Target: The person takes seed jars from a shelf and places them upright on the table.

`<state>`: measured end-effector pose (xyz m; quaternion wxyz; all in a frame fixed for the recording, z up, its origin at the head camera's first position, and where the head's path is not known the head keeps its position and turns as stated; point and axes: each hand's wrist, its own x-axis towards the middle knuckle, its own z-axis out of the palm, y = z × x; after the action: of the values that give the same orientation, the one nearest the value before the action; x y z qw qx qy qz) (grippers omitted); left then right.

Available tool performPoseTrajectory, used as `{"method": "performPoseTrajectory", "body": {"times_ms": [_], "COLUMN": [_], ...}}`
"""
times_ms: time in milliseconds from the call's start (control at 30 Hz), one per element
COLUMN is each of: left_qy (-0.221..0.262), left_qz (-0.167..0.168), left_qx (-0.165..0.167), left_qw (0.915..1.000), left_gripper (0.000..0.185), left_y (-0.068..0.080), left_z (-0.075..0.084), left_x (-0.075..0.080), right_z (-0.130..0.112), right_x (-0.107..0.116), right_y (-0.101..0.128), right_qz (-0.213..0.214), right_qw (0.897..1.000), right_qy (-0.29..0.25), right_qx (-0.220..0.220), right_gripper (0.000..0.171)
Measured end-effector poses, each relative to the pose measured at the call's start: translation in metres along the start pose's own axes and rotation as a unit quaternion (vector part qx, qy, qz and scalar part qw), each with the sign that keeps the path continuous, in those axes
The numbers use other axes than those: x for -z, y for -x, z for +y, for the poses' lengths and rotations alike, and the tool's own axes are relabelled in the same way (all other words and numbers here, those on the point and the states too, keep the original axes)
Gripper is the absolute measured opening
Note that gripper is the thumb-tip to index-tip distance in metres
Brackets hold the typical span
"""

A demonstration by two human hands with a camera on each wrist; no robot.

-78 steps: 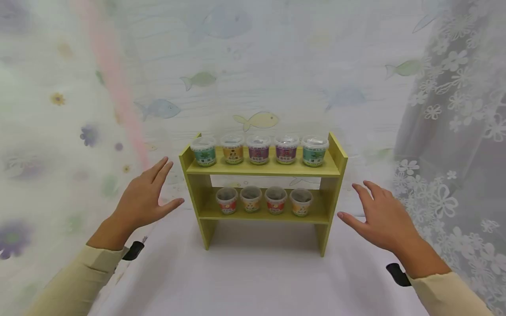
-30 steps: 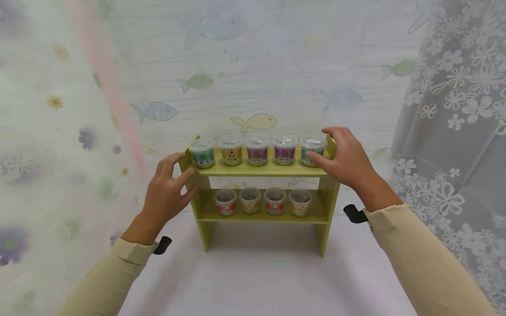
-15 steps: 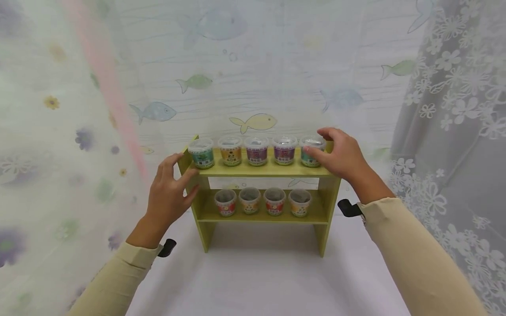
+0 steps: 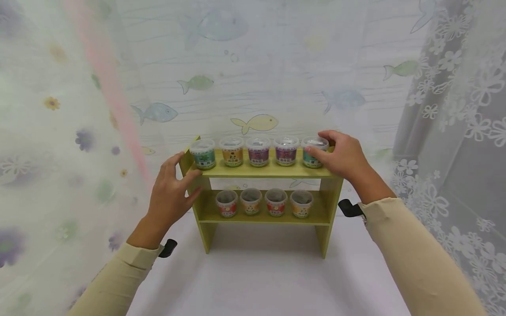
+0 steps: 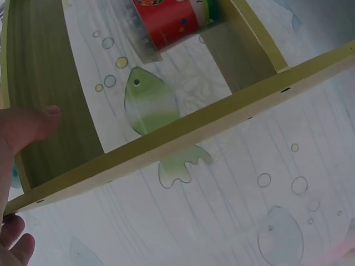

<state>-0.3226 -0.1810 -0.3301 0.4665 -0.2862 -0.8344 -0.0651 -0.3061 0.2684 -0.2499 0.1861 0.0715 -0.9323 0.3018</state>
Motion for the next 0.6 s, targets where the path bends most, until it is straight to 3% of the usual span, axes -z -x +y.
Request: {"method": "performPoseTrajectory", "body": {"times_ms": [233, 600], "left_qy": [0.007, 0.000], "left_qz": [-0.011, -0.019], "left_qx": [0.002, 0.007], "left_qw": [0.9999, 0.9998], "left_gripper": [0.047, 0.048], "left_y": [0.002, 0.002], "left_z": [-0.001, 0.000], "left_x": [-0.003, -0.002], "right_z": [-0.003, -0.012], "right_x": [0.005, 0.010], "right_y": [0.000, 0.005], "right_qz": [-0.019, -0.045], "right_qw": [1.000, 0.999], "right_qy": [0.002, 0.012], "right_qx": [-0.014, -0.013], "right_gripper": [0.089, 0.084]}}
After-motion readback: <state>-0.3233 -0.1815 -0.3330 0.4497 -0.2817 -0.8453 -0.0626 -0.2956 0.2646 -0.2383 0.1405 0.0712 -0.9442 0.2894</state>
